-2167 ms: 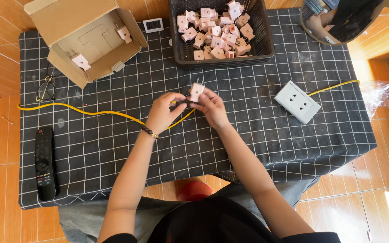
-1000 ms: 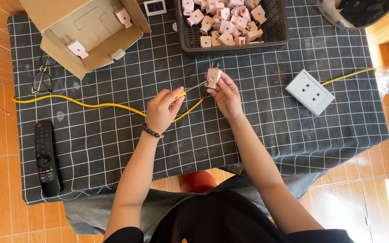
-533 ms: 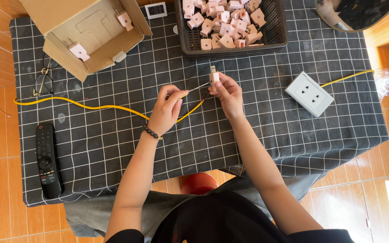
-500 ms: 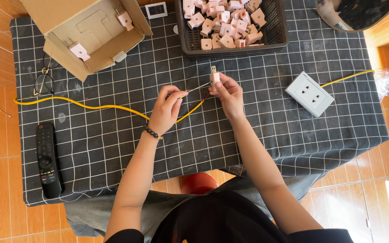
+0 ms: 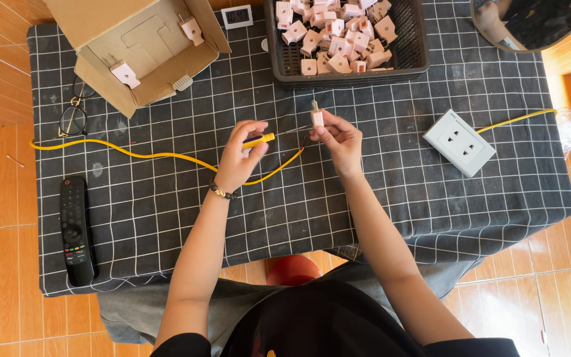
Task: The person assembles a pink electrical plug by inserting a yellow cable and tightening the internal screws with a screwdriver. They then test the plug by inserting it into a white wall socket. The person repeats the assembly process with a second plug, securing the cable and tightening the screws before placing the finished item into a cardboard box.
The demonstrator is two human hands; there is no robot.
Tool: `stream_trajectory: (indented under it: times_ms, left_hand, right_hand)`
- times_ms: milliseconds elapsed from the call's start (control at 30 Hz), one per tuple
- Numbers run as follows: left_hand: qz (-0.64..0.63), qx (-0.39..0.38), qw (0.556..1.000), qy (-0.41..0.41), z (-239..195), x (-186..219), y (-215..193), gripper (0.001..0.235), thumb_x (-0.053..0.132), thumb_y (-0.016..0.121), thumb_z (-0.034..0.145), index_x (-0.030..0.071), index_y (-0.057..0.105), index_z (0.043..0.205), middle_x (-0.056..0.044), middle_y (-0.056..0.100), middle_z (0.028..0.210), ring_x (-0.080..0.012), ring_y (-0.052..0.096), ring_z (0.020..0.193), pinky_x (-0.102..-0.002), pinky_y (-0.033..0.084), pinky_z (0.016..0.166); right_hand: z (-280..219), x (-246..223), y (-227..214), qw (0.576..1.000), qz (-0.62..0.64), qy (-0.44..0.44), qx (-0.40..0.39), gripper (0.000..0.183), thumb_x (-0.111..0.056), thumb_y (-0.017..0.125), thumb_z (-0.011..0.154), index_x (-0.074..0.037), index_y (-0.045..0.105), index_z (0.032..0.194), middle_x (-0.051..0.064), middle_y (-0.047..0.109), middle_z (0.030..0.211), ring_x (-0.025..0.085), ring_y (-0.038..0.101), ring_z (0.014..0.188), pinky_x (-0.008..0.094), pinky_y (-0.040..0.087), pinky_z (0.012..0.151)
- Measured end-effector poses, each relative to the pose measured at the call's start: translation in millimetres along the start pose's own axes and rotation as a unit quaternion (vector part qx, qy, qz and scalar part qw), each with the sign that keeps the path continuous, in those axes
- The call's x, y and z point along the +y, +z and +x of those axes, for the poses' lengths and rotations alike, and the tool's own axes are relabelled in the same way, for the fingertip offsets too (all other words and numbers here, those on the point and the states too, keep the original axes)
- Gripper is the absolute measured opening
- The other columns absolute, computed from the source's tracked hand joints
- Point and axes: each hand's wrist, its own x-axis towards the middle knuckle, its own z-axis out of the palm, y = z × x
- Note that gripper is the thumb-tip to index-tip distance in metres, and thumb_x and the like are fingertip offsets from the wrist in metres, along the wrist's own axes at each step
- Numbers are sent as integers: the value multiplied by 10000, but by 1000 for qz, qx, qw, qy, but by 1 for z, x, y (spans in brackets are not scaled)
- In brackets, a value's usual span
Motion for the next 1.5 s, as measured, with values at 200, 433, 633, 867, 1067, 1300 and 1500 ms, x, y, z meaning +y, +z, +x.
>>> stream_trajectory:
  times_ms: [200, 433, 633, 867, 1067, 1300, 1500]
  left_hand:
    - [17, 41, 999, -8, -4, -11, 9, 189, 73, 597, 1065, 24, 728, 1192, -116, 722, 868, -150, 651, 557, -286, 560, 613]
    - [31, -34, 999, 0, -2, -12, 7, 493, 1, 720, 938, 30, 586, 1412, -185, 603, 1103, -299, 681, 967, -425, 588, 883]
    - [-45, 12, 995, -85, -3, -9, 11, 179, 125, 602, 1076, 60, 724, 1189, -76, 685, 606, -157, 665, 472, -243, 562, 524]
    - [-71, 24, 994, -85, 2, -9, 4, 389, 118, 629, 1065, 52, 543, 1438, -203, 658, 1206, -241, 678, 1015, -413, 642, 820]
    - [-35, 30, 994, -95, -1, -4, 9, 276, 180, 484, 1129, 45, 684, 1262, -87, 719, 770, -77, 582, 402, -187, 503, 405]
    - [-11, -14, 1000, -26, 2, -3, 6, 320, 87, 648, 1038, 50, 626, 1356, -116, 615, 1037, -158, 658, 731, -278, 574, 653]
    - [95, 5, 995, -19, 0, -7, 6, 222, 221, 597, 1092, 90, 774, 1065, -5, 685, 596, -133, 637, 430, -211, 487, 417]
  right_hand:
    - [-3, -1, 4, 1000, -2, -13, -5, 402, 49, 740, 945, 112, 626, 1326, 202, 660, 1057, 319, 771, 914, 411, 698, 804]
    - [4, -3, 3, 1000, -17, -16, 6, 403, 54, 753, 936, 120, 629, 1314, 186, 660, 1048, 285, 771, 899, 388, 700, 797]
    - [5, -7, 2, 1000, -18, -6, -5, 389, 60, 744, 942, 109, 633, 1312, 188, 657, 1064, 295, 769, 913, 393, 697, 802]
    - [4, -6, 6, 1000, -21, 19, -11, 384, 22, 747, 950, 96, 639, 1311, 158, 666, 1068, 255, 764, 883, 362, 700, 800]
    - [5, -9, 3, 1000, -23, 10, -20, 394, 67, 751, 936, 115, 635, 1310, 190, 664, 1057, 302, 772, 909, 398, 698, 799]
    - [7, -12, 2, 999, -26, 6, -21, 394, 61, 753, 941, 122, 632, 1311, 200, 659, 1058, 311, 773, 915, 405, 699, 804]
    - [10, -10, 2, 999, 9, 39, 10, 380, 19, 722, 972, 91, 625, 1333, 211, 675, 1089, 336, 777, 925, 412, 708, 819]
